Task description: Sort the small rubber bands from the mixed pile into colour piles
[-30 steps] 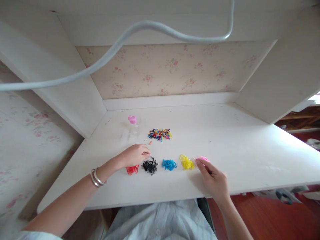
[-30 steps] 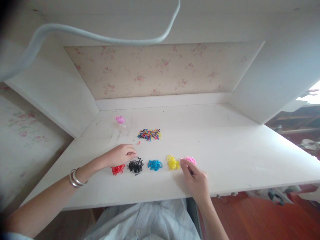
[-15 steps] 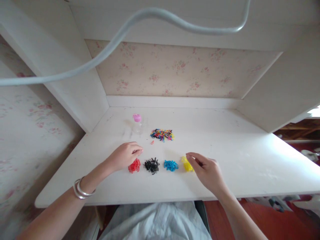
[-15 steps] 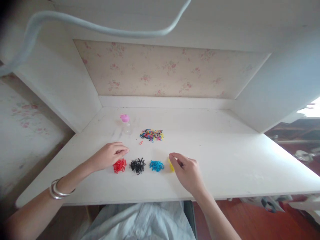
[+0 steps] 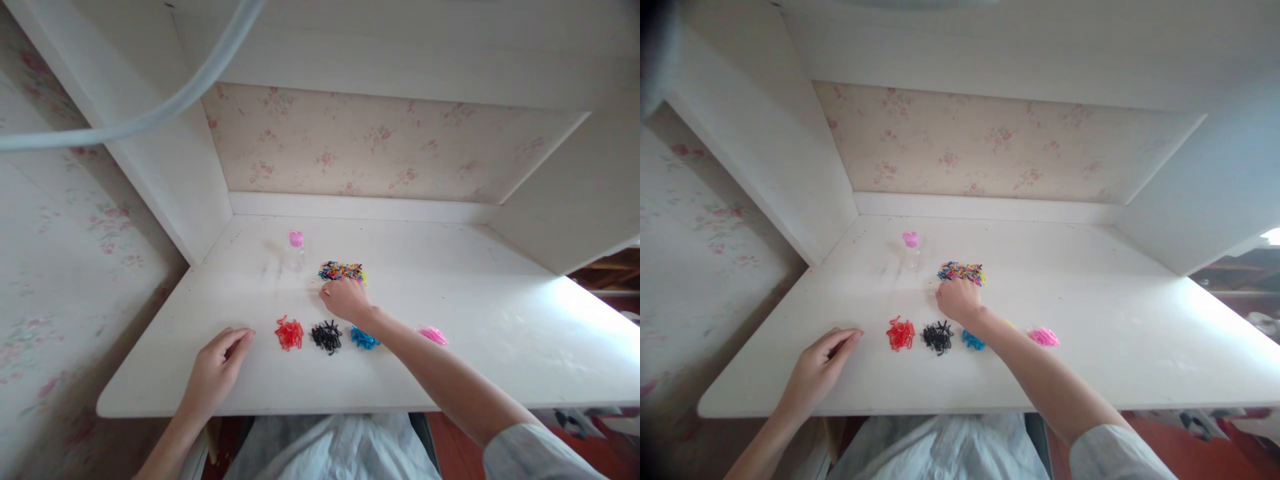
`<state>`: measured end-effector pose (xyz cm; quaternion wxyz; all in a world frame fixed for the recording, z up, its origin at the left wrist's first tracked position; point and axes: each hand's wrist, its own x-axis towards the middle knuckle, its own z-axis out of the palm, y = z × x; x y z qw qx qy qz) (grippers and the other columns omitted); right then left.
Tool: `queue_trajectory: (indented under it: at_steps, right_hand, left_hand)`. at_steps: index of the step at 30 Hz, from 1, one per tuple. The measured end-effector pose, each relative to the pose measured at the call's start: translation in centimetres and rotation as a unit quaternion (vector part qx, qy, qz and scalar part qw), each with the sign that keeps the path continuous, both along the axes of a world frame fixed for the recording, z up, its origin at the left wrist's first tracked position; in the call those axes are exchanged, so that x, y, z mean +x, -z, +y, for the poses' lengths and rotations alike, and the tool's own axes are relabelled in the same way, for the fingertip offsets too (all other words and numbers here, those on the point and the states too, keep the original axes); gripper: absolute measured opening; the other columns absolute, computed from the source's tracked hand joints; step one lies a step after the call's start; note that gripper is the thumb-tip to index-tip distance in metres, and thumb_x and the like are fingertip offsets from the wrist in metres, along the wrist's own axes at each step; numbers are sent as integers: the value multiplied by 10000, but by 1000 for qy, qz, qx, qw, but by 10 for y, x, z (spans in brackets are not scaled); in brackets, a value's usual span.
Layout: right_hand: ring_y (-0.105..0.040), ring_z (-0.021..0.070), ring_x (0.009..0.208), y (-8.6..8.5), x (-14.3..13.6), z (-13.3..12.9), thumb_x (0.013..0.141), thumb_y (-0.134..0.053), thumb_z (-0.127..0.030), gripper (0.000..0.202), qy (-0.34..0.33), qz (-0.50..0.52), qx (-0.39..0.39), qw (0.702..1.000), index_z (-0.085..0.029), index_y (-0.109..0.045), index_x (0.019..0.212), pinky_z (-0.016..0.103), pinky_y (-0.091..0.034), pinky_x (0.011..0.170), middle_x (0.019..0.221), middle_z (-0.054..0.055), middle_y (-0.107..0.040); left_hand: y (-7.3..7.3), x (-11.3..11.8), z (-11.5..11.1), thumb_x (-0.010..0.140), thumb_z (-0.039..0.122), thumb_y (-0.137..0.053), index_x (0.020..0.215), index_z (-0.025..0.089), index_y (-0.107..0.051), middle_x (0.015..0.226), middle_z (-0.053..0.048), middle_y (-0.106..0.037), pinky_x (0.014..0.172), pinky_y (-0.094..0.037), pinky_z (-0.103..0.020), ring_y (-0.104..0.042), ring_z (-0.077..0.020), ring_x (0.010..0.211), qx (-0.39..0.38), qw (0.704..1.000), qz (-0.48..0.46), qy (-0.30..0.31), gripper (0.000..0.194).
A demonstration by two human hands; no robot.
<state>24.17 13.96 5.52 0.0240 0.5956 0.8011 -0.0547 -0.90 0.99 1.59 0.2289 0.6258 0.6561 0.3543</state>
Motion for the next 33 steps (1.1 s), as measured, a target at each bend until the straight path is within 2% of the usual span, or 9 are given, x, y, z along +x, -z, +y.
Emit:
queue_trajectory:
  at_steps: [4, 8, 13, 15, 17, 24, 33]
  right_hand:
    - [-641, 260, 871, 6, -2, 3, 896, -360, -283, 375, -8, -16, -4, 1000, -149, -709, 919, 334, -436, 735, 919, 166, -689]
    - [-638, 224, 826, 2, -6, -6, 914, -335, -273, 375, -54, -5, -12, 998, -172, -696, 918, 279, -403, 696, 889, 131, -697]
    - [-623, 136, 776, -7, -16, -22, 928, -359, -353, 340, -178, 73, -46, 980, -268, -687, 950, 204, -359, 667, 863, 12, -709]
    - [-624, 136, 779, -9, -19, -23, 925, -369, -361, 323, -233, 113, -58, 964, -294, -677, 995, 207, -357, 665, 875, -8, -711]
    - [-628, 146, 792, -10, -21, -21, 919, -376, -355, 316, -262, 122, -65, 955, -311, -666, 1036, 218, -363, 668, 896, -15, -714]
    - [-638, 159, 848, -12, -23, -14, 887, -416, -324, 305, -280, 104, -77, 951, -329, -678, 1043, 230, -392, 699, 974, -28, -714]
    - [-640, 152, 816, -14, -23, -11, 852, -450, -307, 281, -298, 92, -70, 948, -319, -688, 1001, 222, -383, 651, 918, -20, -720]
  left_hand:
    - [1, 2, 2, 876, 392, -475, 906, 208, -653, 819, -12, -652, 687, -456, -239, -597, -155, 763, 13, 1000, -1, 26, 257]
    - [2, 2, 3, 878, 385, -482, 906, 214, -650, 856, -12, -649, 702, -448, -237, -592, -150, 790, 11, 999, -7, 33, 241]
    - [3, 2, 4, 874, 395, -493, 903, 221, -642, 869, -7, -637, 705, -442, -235, -583, -149, 819, 5, 999, -15, 32, 231]
    - [4, 2, 4, 877, 397, -488, 902, 220, -638, 852, -4, -625, 682, -437, -236, -576, -146, 796, 7, 1000, -10, 27, 233]
    - [5, 2, 5, 879, 399, -484, 896, 218, -633, 853, -4, -617, 680, -435, -239, -572, -144, 788, 13, 1000, -7, 22, 235]
    - [6, 1, 6, 878, 409, -481, 903, 220, -629, 872, -1, -614, 703, -438, -244, -571, -142, 795, 11, 1000, -2, 21, 241]
    - [8, 1, 7, 879, 416, -473, 916, 221, -634, 871, 0, -615, 703, -445, -247, -572, -145, 796, 4, 1000, 10, 22, 254]
